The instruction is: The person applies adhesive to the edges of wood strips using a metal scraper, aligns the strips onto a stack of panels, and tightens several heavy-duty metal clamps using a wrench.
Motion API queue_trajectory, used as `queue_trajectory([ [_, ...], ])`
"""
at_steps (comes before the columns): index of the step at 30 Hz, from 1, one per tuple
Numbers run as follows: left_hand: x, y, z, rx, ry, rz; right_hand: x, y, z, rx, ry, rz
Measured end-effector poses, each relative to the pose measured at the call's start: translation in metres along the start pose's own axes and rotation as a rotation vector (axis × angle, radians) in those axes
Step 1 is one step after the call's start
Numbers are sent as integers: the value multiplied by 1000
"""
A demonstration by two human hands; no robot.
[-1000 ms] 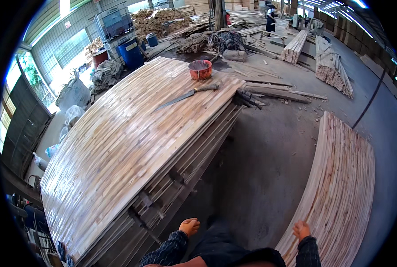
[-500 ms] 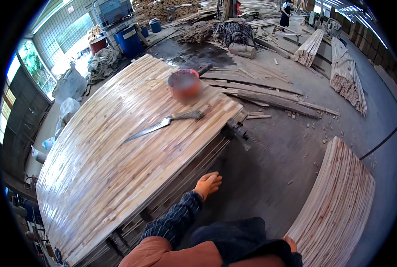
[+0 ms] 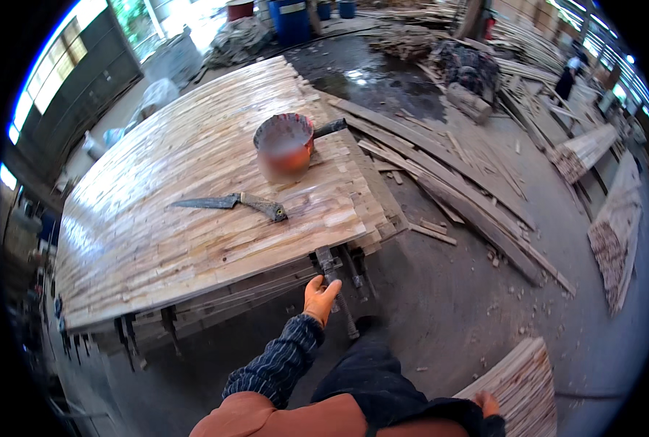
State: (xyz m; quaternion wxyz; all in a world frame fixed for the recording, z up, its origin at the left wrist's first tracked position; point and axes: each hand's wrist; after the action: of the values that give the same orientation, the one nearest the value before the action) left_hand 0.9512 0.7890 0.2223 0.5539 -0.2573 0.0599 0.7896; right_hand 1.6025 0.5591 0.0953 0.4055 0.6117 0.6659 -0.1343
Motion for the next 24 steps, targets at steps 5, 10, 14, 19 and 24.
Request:
queue_trajectory([
  [5, -14, -33, -52, 18, 153, 357, 116, 90, -279, 473, 118, 179],
  [10, -14, -32, -40, -446, 216, 134, 169, 82, -404, 145, 83, -111],
  [14, -29, -44, -38, -306, 279, 475, 245, 71, -422, -15, 7, -319],
  [19, -38, -68, -43, -180, 309, 611, 299, 29, -532, -207, 114, -528],
  [24, -42, -74, -31, -129, 390, 695, 333, 2, -594, -361, 115, -663],
])
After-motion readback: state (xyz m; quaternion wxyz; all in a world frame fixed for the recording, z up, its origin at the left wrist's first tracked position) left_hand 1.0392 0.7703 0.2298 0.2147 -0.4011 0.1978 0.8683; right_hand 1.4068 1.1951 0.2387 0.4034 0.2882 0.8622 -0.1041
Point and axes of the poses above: each hand's wrist, its own x-axis towards the middle knuckle, its own y-axis out of the back of the hand, z = x × y, and after that the axes turned 9 degrees about -z, right-handed
